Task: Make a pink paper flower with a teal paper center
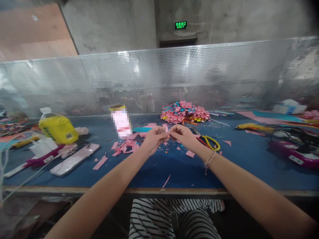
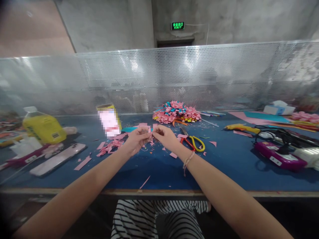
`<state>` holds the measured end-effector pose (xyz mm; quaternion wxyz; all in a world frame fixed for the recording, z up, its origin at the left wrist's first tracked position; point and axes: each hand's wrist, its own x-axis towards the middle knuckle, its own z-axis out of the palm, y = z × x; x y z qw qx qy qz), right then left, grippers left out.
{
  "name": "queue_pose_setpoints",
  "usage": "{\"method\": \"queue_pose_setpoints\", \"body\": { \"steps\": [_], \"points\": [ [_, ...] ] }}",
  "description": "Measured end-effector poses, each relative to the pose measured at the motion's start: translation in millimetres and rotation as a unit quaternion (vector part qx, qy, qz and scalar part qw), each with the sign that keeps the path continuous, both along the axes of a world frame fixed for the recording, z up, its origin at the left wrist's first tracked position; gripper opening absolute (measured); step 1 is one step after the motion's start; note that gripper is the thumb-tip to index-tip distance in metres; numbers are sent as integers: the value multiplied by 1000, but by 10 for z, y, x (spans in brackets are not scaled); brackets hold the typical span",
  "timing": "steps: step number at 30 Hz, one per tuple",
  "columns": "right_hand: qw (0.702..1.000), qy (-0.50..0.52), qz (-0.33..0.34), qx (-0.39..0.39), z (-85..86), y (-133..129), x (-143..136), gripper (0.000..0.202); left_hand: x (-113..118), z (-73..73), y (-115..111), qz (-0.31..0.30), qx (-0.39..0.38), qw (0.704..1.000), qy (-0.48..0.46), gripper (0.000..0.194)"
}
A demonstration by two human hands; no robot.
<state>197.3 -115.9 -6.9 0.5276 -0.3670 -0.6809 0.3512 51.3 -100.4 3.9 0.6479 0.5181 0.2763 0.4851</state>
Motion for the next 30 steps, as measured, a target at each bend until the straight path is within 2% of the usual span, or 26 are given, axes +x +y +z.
{"method": "queue_pose_setpoints", "body": {
  "steps": [3, 7, 13, 17, 30],
  "points": [
    [997, 44, 28, -52, -1, 13, -6, 16, -5, -7, 3, -8, -7, 1000, 2, 29],
    [996, 54, 29, -66, -11, 19, -4, 15, -3, -11, 2, -10, -1, 1000, 10, 31],
    [999, -43, -18, 22, -11, 10, 21, 3, 2, -15, 14, -18, -5, 1000, 7, 32],
    [993, -82, -48, 76, 10, -22, 20, 2, 1, -15, 13, -17, -24, 1000, 4, 29],
    [980, -114, -80, 143, 17, -51, 8, 9, -19, -16, 31, -49, -68, 996, -26, 15]
  ]
}}
